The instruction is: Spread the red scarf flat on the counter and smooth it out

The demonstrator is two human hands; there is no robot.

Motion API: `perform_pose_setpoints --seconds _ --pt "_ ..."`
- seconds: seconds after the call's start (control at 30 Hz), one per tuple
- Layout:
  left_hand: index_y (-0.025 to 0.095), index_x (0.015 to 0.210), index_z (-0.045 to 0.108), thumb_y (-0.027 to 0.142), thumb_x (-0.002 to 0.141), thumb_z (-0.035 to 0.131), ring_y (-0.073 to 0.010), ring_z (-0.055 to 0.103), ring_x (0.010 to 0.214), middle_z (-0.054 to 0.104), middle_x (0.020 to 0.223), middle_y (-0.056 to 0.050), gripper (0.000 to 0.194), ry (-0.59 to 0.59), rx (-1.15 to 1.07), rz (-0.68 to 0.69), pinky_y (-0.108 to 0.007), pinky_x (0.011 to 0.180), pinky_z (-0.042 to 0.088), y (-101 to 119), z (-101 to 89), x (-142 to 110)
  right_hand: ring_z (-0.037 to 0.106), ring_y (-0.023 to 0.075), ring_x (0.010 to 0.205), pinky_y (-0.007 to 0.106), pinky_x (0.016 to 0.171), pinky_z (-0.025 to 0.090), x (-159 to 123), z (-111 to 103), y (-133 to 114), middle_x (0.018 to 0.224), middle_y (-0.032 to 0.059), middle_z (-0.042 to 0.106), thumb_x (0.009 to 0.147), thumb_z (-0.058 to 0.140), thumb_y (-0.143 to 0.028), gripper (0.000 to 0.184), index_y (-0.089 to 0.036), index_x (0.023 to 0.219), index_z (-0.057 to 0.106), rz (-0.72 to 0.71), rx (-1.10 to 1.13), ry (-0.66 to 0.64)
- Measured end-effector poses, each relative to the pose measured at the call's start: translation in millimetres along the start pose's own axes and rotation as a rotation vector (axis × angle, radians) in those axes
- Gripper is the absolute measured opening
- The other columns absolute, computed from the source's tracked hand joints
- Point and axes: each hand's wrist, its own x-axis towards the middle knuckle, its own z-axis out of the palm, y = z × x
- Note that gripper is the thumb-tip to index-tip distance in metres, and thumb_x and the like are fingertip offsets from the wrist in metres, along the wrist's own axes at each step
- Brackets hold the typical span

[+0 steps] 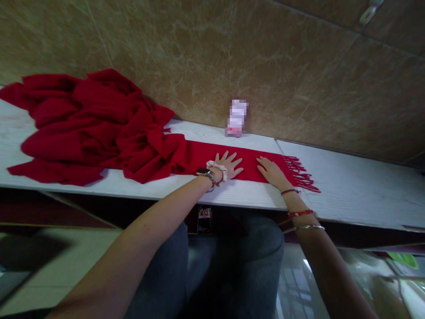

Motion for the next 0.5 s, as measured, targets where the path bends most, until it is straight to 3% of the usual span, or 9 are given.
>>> perform_pose_setpoints --seconds 0.27,0.5 --pt "0.034 0.136 0.023 0.059 0.082 0.023 -0.0321 0.008 0.132 0.014 0.146 0.003 0.060 -0.043 -0.024 -0.089 -0.056 0.102 0.010 -25.7 -1.6 -10.6 0.038 0.0219 0.123 0.046 0.100 0.033 -1.1 1.5 3.4 0.132 0.0075 0.044 0.087 0.032 -0.031 0.042 -0.021 0.126 0.045 -0.003 0.027 0.031" --pt "0.029 0.136 0.027 0.054 0.084 0.021 -0.0286 0.015 0.131 0.021 0.144 0.000 0.058 0.064 0.020 -0.074 -0.052 0.103 0.013 -44.5 1.6 -25.6 0.038 0.0213 0.123 0.043 0.101 0.032 -0.5 -4.5 8.1 0.133 0.0083 0.044 0.085 0.037 -0.032 0.042 -0.018 0.124 0.047 0.027 0.077 -0.031"
